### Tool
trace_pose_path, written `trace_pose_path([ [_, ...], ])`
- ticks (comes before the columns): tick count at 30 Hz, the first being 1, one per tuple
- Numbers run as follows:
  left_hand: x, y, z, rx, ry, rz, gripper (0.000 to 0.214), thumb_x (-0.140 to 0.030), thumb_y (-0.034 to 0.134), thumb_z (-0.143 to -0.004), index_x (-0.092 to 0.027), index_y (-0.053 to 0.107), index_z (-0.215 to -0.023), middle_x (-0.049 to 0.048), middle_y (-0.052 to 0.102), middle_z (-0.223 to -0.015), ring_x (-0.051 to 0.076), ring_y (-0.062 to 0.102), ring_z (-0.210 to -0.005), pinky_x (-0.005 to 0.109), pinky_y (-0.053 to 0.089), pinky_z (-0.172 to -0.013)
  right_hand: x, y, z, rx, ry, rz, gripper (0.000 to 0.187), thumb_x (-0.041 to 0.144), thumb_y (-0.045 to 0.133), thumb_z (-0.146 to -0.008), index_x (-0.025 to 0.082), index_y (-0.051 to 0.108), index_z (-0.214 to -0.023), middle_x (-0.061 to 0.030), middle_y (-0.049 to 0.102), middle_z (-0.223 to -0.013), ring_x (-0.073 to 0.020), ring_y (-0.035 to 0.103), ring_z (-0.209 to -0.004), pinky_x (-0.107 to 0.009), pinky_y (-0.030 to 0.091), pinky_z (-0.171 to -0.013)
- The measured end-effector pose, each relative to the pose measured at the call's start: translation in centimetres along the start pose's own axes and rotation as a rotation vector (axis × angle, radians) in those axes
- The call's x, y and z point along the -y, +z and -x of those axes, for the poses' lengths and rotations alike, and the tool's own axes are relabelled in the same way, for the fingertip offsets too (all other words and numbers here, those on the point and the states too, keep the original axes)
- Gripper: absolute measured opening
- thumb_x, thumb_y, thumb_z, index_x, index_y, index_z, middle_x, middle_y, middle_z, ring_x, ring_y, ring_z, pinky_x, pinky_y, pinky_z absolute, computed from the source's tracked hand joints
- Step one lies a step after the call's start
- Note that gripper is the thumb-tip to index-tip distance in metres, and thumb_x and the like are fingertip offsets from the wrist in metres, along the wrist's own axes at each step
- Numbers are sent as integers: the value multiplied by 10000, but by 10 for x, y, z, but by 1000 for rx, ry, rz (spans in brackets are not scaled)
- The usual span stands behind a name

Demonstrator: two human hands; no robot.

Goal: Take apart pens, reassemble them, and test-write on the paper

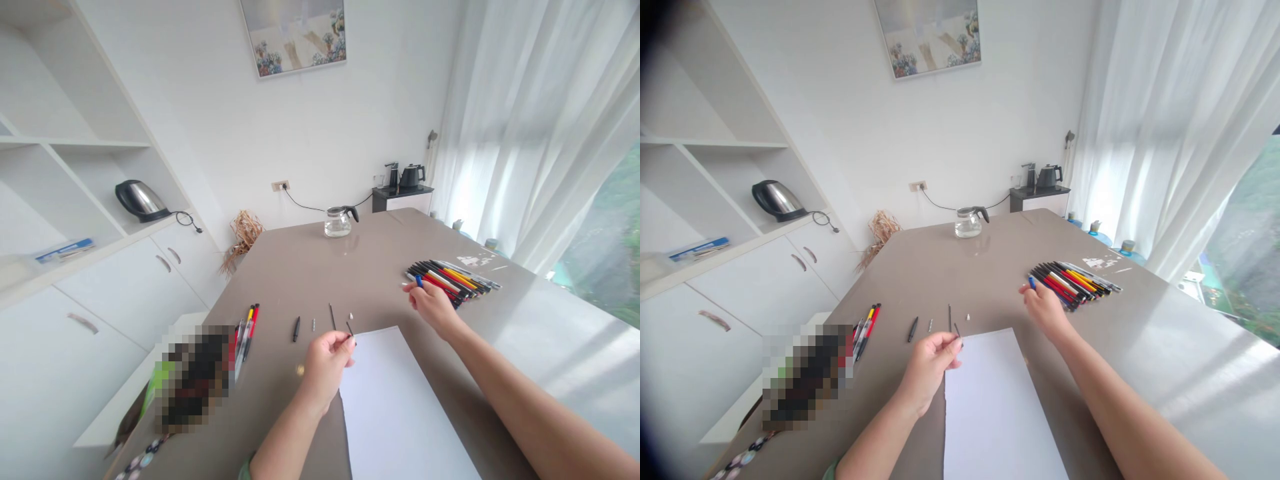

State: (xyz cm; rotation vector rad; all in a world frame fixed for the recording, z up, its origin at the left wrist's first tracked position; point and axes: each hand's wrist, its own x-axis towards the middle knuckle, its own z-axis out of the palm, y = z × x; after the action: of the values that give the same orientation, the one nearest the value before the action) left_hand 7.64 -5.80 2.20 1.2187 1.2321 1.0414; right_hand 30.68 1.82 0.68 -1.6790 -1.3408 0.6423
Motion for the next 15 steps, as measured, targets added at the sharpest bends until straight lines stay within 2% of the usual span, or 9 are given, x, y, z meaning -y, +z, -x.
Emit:
trace_pose_path([
  [3, 0, -1, 0, -4, 12, -8, 268, -337, 576, -681, -101, 581, -807, 51, 560, -725, 123, 507, -642, 283, 479, -616, -11, -13, -12, -114, 29, 269, 335, 319, 338, -746, 165, 578, -922, -59, 598, -718, -174, 525, -650, -260, 366, -582],
  [5, 0, -2, 0, 5, 13, -14, 267, -344, 563, -690, -104, 581, -806, 48, 562, -719, 120, 507, -627, 284, 481, -611, -14, -18, -18, -135, 42, 438, 322, 323, 353, -755, 187, 584, -933, -72, 611, -783, -198, 541, -727, -271, 371, -622],
  [10, -1, -4, 1, 15, 19, -20, 261, -348, 551, -696, -109, 582, -796, 40, 563, -705, 109, 503, -589, 281, 481, -601, -9, -8, -36, -2, 48, 636, 249, 297, 451, -739, 193, 622, -888, -112, 623, -812, -246, 564, -778, -300, 382, -632],
  [15, -2, -5, 3, 17, 59, -31, 254, -349, 545, -698, -113, 584, -782, 44, 574, -702, 119, 515, -595, 275, 480, -588, 2, 9, -58, 99, 40, 804, 206, 209, 456, -775, 177, 617, -900, -127, 604, -892, -251, 546, -877, -330, 397, -697],
])
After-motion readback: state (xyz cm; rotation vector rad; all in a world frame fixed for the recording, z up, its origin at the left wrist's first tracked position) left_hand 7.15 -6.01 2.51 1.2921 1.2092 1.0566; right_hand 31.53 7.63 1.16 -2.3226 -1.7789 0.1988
